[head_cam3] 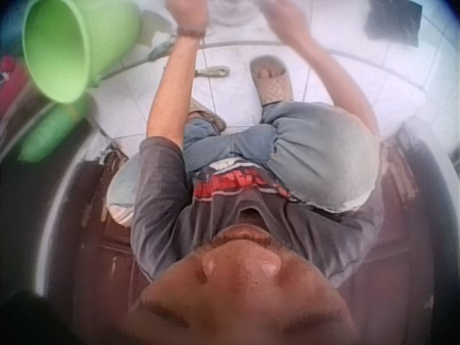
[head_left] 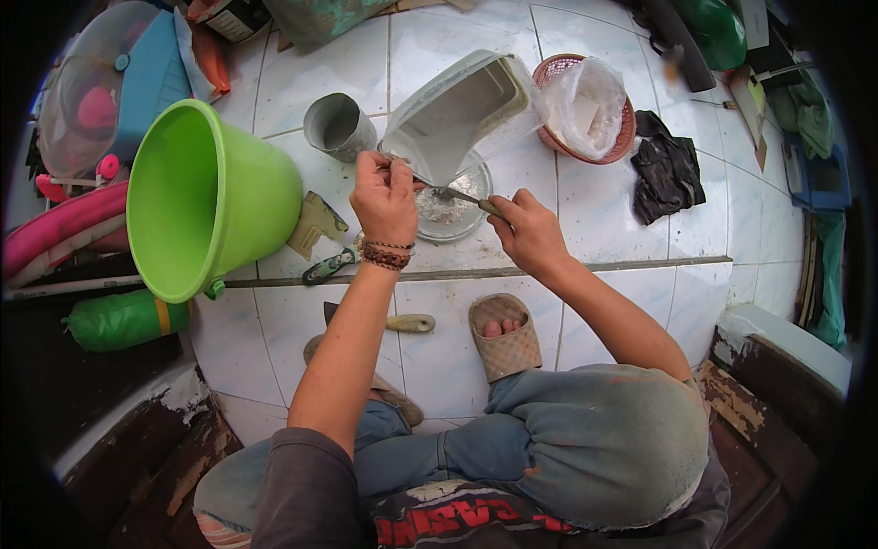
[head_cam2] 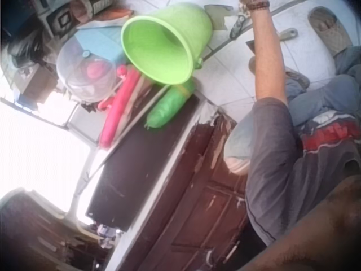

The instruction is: The person sits on the floor and mixes a white powder with water in a small metal bowl using a putty knife. They scoop powder from a plastic bag into the bowl, add water from a green bucket, and stir the mixture repeatedly.

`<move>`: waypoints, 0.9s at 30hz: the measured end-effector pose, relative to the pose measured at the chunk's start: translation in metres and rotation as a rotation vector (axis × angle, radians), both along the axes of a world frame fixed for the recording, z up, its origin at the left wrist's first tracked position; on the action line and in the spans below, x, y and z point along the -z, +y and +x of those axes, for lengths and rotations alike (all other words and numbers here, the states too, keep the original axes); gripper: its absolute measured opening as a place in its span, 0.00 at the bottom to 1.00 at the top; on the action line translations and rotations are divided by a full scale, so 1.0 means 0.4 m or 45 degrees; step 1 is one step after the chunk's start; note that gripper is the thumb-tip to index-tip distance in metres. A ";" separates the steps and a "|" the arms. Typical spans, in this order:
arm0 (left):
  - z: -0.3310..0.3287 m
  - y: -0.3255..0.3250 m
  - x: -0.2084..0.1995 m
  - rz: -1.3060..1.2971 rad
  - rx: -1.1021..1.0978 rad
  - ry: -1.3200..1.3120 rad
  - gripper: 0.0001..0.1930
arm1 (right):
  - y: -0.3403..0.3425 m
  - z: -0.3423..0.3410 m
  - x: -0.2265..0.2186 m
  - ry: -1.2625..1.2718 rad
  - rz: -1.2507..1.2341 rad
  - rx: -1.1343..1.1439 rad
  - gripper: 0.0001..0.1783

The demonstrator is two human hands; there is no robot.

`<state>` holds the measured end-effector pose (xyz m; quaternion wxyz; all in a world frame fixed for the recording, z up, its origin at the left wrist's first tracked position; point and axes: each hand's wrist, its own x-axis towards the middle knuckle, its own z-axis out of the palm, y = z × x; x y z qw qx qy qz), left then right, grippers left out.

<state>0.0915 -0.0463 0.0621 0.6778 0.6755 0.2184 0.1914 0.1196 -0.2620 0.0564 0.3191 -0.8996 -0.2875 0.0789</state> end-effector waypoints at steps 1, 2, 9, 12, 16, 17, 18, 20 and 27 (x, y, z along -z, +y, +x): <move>-0.002 0.002 -0.001 0.008 -0.014 -0.011 0.06 | 0.002 0.000 -0.002 -0.001 0.020 0.018 0.15; -0.003 0.004 -0.002 0.004 -0.013 -0.019 0.07 | 0.004 0.001 -0.005 -0.002 0.039 0.037 0.15; -0.011 0.006 -0.003 0.034 -0.016 -0.014 0.07 | 0.011 -0.008 -0.011 0.037 0.099 0.068 0.15; -0.009 0.002 -0.007 0.007 -0.020 -0.014 0.07 | 0.012 -0.017 0.005 0.067 0.032 0.034 0.15; -0.007 0.005 -0.006 -0.020 -0.025 -0.023 0.07 | 0.021 -0.015 -0.013 0.074 0.081 0.042 0.15; -0.006 0.004 -0.005 -0.018 -0.018 -0.021 0.07 | 0.019 -0.017 0.001 0.068 0.065 0.021 0.15; -0.006 0.004 -0.004 -0.016 -0.010 -0.019 0.07 | 0.016 -0.018 0.007 0.062 0.048 0.001 0.15; -0.008 0.012 -0.003 -0.009 -0.013 -0.023 0.07 | 0.020 -0.015 -0.011 0.079 0.067 0.025 0.16; -0.007 0.003 -0.003 -0.052 -0.096 -0.094 0.07 | 0.012 -0.009 -0.005 0.088 0.078 0.072 0.15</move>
